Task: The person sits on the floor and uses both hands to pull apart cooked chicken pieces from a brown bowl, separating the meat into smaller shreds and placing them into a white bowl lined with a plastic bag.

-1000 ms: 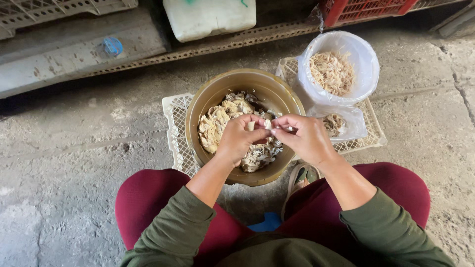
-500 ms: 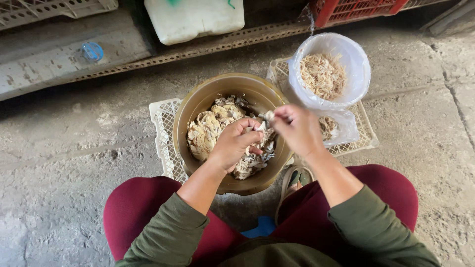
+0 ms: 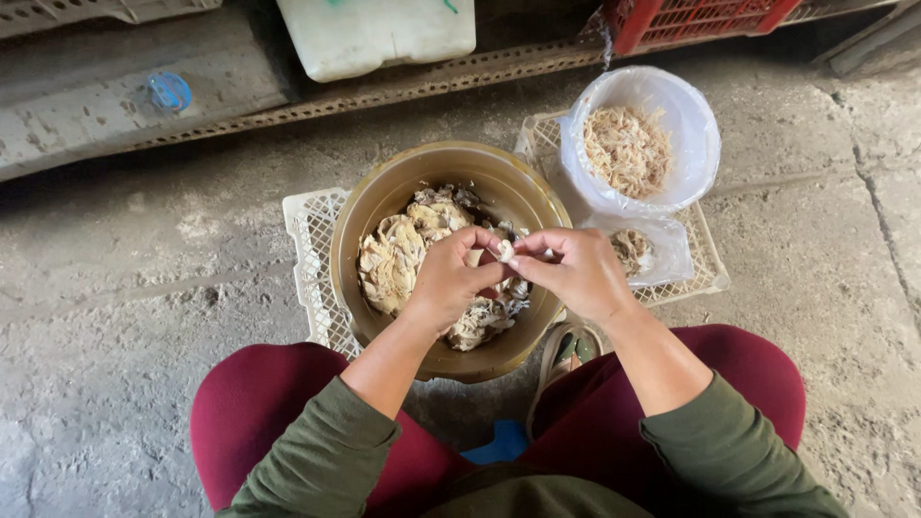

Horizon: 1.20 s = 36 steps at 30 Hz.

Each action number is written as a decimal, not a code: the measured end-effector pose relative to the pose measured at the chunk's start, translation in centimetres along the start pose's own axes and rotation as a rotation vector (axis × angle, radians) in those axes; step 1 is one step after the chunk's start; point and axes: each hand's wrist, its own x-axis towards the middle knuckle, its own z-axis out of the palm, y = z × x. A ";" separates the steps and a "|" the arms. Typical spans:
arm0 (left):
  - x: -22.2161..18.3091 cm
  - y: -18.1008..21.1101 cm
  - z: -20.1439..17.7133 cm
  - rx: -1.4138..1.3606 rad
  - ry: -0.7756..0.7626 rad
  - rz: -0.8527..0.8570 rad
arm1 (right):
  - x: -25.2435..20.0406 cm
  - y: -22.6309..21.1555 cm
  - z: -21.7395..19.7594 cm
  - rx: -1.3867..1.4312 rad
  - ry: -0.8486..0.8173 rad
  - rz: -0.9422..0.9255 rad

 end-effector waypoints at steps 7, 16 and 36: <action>-0.4 -0.5 0.0 0.110 -0.034 0.047 | -0.4 0.8 1.4 0.117 0.083 -0.316; -0.1 -0.3 -0.4 -0.108 -0.079 -0.023 | 1.8 1.7 -0.6 0.444 0.125 -0.044; 0.0 -0.8 0.3 -0.078 -0.075 0.050 | 0.7 1.2 1.0 0.064 0.033 -0.012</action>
